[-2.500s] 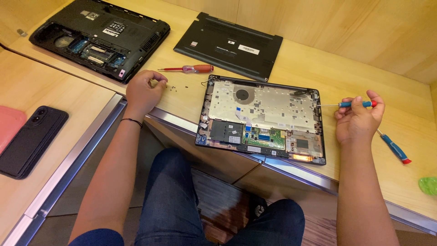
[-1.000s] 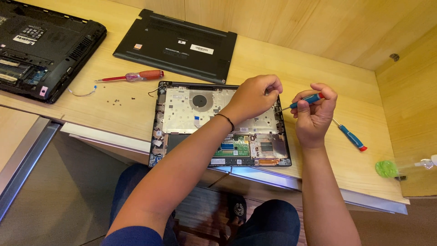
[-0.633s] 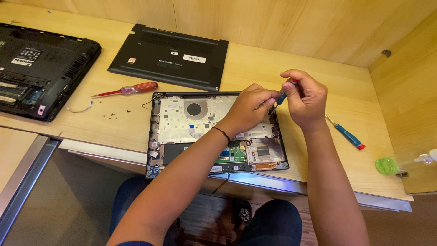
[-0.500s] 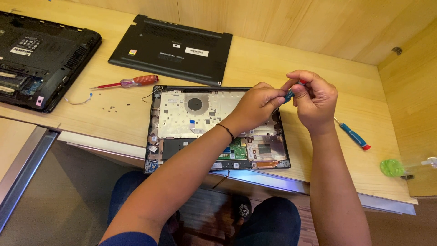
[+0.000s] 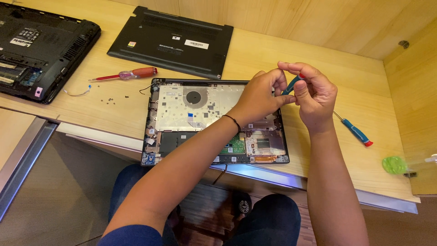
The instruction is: Removing internal screws from a laptop chassis and motherboard using a manual screwdriver.
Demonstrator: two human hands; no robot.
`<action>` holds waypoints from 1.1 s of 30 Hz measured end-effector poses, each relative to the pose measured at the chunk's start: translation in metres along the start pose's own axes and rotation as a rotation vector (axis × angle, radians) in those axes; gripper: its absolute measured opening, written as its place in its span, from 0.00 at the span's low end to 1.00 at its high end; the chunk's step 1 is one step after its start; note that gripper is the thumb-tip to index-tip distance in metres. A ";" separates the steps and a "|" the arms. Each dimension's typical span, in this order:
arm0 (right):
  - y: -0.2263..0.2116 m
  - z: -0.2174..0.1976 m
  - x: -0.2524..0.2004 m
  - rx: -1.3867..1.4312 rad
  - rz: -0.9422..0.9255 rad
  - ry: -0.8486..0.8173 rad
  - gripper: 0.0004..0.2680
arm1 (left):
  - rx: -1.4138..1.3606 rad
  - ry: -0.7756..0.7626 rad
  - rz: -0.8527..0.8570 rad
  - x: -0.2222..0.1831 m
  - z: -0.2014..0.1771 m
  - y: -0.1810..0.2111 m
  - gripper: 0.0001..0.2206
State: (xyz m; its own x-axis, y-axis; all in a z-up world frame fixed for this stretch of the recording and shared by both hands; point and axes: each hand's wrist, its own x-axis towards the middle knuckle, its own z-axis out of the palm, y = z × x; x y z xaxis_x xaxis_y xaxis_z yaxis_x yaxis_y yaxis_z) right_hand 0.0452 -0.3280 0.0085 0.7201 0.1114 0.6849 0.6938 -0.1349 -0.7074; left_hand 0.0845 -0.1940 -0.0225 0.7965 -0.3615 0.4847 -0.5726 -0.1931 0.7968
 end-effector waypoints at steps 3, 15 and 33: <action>0.004 -0.002 0.001 -0.014 -0.013 0.008 0.13 | -0.188 -0.026 0.065 -0.001 -0.001 -0.002 0.06; 0.019 -0.006 0.000 0.092 -0.085 -0.043 0.15 | -0.280 -0.018 0.048 0.001 0.000 -0.002 0.10; 0.023 -0.006 -0.002 -0.026 -0.098 -0.015 0.15 | -0.303 -0.065 0.012 0.002 0.006 -0.011 0.07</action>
State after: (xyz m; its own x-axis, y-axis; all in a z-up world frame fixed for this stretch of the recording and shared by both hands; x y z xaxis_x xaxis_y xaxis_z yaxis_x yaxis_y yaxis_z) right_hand 0.0596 -0.3373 -0.0087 0.6488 0.1404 0.7479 0.7607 -0.1480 -0.6320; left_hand 0.0917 -0.1981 -0.0325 0.7702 -0.4219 0.4783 -0.4898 0.0892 0.8673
